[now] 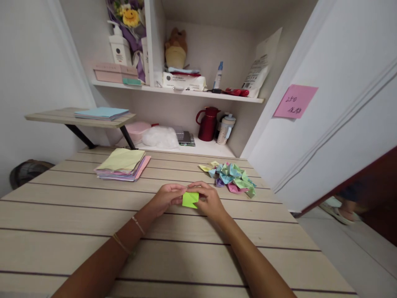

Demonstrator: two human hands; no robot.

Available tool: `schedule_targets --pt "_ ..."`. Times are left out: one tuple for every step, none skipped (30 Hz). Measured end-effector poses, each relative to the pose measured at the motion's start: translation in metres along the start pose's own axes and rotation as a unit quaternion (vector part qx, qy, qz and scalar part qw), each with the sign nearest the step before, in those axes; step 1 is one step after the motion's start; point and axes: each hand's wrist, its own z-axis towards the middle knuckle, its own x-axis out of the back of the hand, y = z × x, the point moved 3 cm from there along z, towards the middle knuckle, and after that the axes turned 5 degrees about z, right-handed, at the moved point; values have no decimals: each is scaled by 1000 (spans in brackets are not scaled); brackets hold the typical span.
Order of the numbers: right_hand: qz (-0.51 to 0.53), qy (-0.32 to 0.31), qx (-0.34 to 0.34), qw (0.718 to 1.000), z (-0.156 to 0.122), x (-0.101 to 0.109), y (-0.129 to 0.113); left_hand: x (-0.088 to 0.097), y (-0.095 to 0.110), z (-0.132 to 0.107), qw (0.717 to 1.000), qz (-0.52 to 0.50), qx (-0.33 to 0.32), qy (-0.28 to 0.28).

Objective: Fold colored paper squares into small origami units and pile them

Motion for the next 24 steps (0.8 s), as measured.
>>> schedule_targets --pt "26 -30 -28 999 0 0 1 1 1 0 1000 -2 -3 1" --pt "59 -56 -61 995 0 1 4 2 2 0 1000 -4 -7 0" --pt "94 -83 -100 987 -1 1 6 3 3 1 1000 -6 -11 -2" --pt "128 -102 -134 977 -2 1 8 4 4 1 1000 -7 -16 -2" --pt "158 -111 -158 968 -2 1 10 5 4 2 1000 -7 -20 2" --pt "183 -115 -175 961 -3 1 12 6 4 2 1000 -5 -26 10" --pt "203 -112 -183 955 -3 1 13 7 4 3 999 -1 -32 21" --pt "214 -103 -186 953 -3 1 15 7 4 4 999 3 -39 32" --pt "217 -91 -186 954 -3 1 16 8 4 5 998 8 -45 44" --pt "210 -74 -183 958 -2 1 16 9 4 6 997 14 -51 56" --pt "196 -53 -177 963 -2 1 17 9 3 6 996 18 -57 67" --pt "177 -28 -168 969 -1 2 18 9 3 7 995 20 -62 76" --pt "158 -1 -157 975 0 2 19 8 3 8 994 20 -67 80" --pt "143 24 -146 979 0 3 19 8 3 8 994 18 -72 81" --pt "134 45 -137 981 1 3 19 7 2 9 994 14 -74 78" --pt "129 61 -130 981 1 4 19 6 2 9 994 12 -76 73" --pt "129 70 -126 981 2 4 19 5 1 9 995 11 -75 70" --pt "131 75 -126 981 2 4 19 5 1 9 995 13 -75 69" --pt "136 76 -128 979 2 4 18 6 0 9 995 17 -77 69" --pt "142 77 -131 978 2 4 18 6 0 9 994 23 -83 66" --pt "149 78 -134 977 2 5 17 6 0 9 994 31 -91 57" --pt "153 80 -135 976 3 5 16 5 0 8 993 39 -99 44" --pt "156 83 -136 975 3 6 16 5 0 8 993 50 -106 32" --pt "158 87 -135 974 3 6 16 5 0 8 992 61 -111 26"
